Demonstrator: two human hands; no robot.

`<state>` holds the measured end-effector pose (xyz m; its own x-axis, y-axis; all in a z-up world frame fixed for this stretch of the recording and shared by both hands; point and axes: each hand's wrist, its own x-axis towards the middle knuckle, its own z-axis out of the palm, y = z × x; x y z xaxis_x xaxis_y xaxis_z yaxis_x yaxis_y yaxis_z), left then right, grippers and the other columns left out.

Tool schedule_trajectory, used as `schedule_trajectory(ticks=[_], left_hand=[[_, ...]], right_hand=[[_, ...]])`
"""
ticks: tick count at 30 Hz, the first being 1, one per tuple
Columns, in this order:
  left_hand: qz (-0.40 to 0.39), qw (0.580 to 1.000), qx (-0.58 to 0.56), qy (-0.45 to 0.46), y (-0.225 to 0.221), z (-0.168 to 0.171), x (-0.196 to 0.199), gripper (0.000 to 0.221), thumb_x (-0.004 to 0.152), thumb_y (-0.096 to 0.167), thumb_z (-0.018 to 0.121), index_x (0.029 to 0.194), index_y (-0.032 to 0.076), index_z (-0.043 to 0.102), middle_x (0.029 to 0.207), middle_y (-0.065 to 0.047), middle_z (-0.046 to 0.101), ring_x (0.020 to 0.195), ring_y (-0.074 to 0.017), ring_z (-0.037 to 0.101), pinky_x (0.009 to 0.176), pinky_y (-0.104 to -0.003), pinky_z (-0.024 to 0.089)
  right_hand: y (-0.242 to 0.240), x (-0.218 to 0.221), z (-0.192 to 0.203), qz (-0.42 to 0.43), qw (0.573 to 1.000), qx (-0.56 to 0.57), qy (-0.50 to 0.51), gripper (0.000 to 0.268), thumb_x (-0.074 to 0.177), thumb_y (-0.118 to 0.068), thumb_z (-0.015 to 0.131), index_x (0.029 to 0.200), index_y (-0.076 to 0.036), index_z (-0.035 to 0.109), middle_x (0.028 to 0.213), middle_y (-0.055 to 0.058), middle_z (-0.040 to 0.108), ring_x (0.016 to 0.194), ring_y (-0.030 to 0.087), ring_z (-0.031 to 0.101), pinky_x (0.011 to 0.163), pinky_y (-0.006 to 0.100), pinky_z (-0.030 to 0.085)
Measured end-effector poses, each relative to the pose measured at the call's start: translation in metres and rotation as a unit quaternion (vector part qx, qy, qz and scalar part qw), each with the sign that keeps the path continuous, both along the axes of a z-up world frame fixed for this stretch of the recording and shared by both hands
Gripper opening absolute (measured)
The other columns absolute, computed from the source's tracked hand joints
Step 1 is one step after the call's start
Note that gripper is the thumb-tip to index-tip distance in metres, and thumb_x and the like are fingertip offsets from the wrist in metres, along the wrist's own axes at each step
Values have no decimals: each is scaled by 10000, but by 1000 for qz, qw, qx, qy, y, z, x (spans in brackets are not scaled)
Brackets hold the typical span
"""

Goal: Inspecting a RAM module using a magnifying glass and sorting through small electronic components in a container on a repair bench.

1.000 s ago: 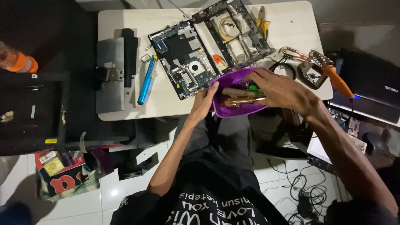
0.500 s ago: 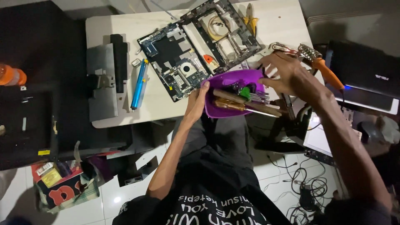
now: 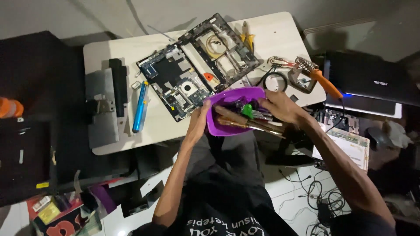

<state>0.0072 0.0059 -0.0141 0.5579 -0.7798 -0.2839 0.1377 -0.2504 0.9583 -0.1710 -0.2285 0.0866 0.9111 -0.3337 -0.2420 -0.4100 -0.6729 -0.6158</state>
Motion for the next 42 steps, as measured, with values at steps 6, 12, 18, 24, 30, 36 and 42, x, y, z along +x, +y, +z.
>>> schedule_trajectory(ticks=[6,12,18,24,30,36,42], left_hand=[[29,997,-74,1,7,-20,2,612,1128,456,277,1286,29,686,1038,-199,663,991,-287,556,954,-404,435],[-23,953,-252,169,2,-50,12,515,901,-40,418,1394,-94,559,825,-89,424,541,-138,498,497,-276,439],[-74,966,-198,148,4,-12,16,477,897,-82,441,1302,9,675,724,-52,577,625,-130,520,604,-243,414],[-68,980,-187,18,-5,1,12,383,905,-53,473,1219,1,687,754,-53,591,583,-123,526,555,-252,415],[-65,978,-163,-112,-4,11,10,479,742,-11,424,1129,-6,706,1066,-136,647,819,-232,542,829,-312,461],[-68,988,-105,-89,-5,26,8,399,797,-62,492,1093,34,742,923,-72,612,661,-162,494,629,-268,429],[-86,979,-127,-136,-8,31,12,294,914,-4,576,1171,35,713,833,-133,558,661,-205,470,638,-386,443]], right_hand=[[-26,-15,-13,-53,997,30,-41,228,990,-123,623,989,91,701,844,306,705,834,424,688,803,526,513],[-145,-31,-37,116,966,116,-202,406,1032,-193,494,1384,7,470,1225,69,504,1194,181,489,1052,354,432],[-157,49,62,-235,971,-26,-23,377,1213,-333,486,1036,-44,651,746,54,545,518,133,467,408,289,367],[-269,73,-10,-324,943,62,-41,295,1112,-289,588,1057,-22,702,851,41,640,658,114,610,545,241,533],[-269,92,-9,-413,882,223,-38,288,1101,-287,530,1147,-16,616,959,68,723,644,141,732,578,181,668],[-331,62,-67,-312,946,73,-53,337,1137,-348,501,1310,-87,627,841,12,584,598,100,483,513,309,449],[-342,71,-57,-252,955,-115,-108,340,1170,-286,585,1059,12,705,910,217,644,842,363,643,761,540,464]])
